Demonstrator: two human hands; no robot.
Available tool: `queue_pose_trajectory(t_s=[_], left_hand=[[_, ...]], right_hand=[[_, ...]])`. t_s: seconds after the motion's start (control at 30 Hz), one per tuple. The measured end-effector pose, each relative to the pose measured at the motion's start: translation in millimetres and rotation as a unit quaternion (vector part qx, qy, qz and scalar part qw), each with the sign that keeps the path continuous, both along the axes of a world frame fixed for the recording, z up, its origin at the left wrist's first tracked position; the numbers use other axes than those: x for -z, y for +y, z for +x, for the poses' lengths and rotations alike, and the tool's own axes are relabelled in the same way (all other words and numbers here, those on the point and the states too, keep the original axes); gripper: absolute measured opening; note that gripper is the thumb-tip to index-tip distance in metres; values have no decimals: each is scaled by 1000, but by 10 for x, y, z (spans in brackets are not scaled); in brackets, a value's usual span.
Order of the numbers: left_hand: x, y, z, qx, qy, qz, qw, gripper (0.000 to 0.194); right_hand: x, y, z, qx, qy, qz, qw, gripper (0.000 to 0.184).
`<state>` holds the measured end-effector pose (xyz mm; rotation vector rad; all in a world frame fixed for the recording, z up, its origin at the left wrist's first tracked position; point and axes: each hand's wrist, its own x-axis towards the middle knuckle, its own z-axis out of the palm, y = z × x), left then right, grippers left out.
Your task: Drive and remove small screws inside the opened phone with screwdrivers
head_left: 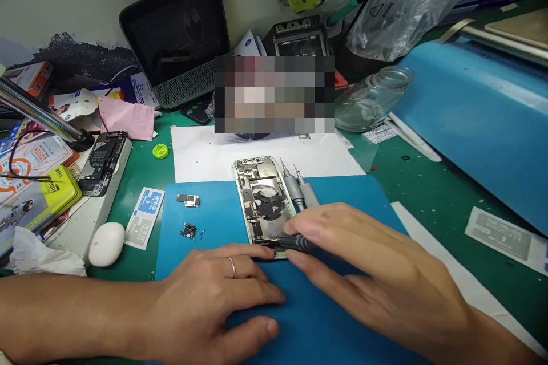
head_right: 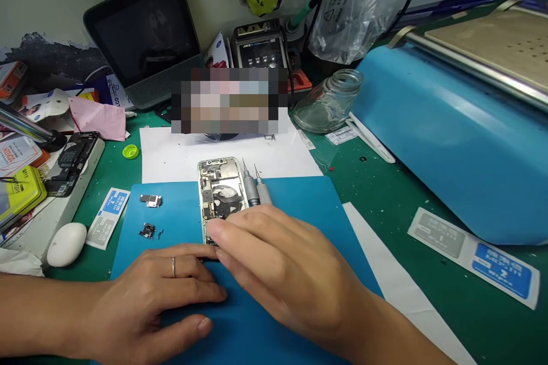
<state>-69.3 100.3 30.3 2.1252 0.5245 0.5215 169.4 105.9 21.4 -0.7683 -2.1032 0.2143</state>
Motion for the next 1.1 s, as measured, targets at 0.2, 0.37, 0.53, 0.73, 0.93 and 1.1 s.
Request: queue_pose_trajectory(t_s=[0.2, 0.37, 0.53, 0.73, 0.93, 1.1], left_hand=[[3, 4, -3, 6, 0, -2, 1000, 22], [-6, 12, -3, 9, -9, 1, 1000, 23], [-7, 11, 1, 9, -4, -3, 1000, 20], [-7, 12, -7, 10, -2, -2, 1000, 21], [-4, 6, -7, 7, 1, -4, 1000, 20], [-4, 8, 4, 14, -8, -1, 1000, 21]], right_hand=[[-47, -14, 37, 4, -10, -25, 1000, 42], [-39, 24, 25, -10, 3, -4, 1000, 46], [-38, 12, 28, -2, 6, -33, 999, 52], [-48, -14, 46, -6, -12, -32, 999, 49], [-34, -22, 46, -2, -15, -39, 999, 41], [-65, -41, 68, 55, 10, -36, 998, 24]])
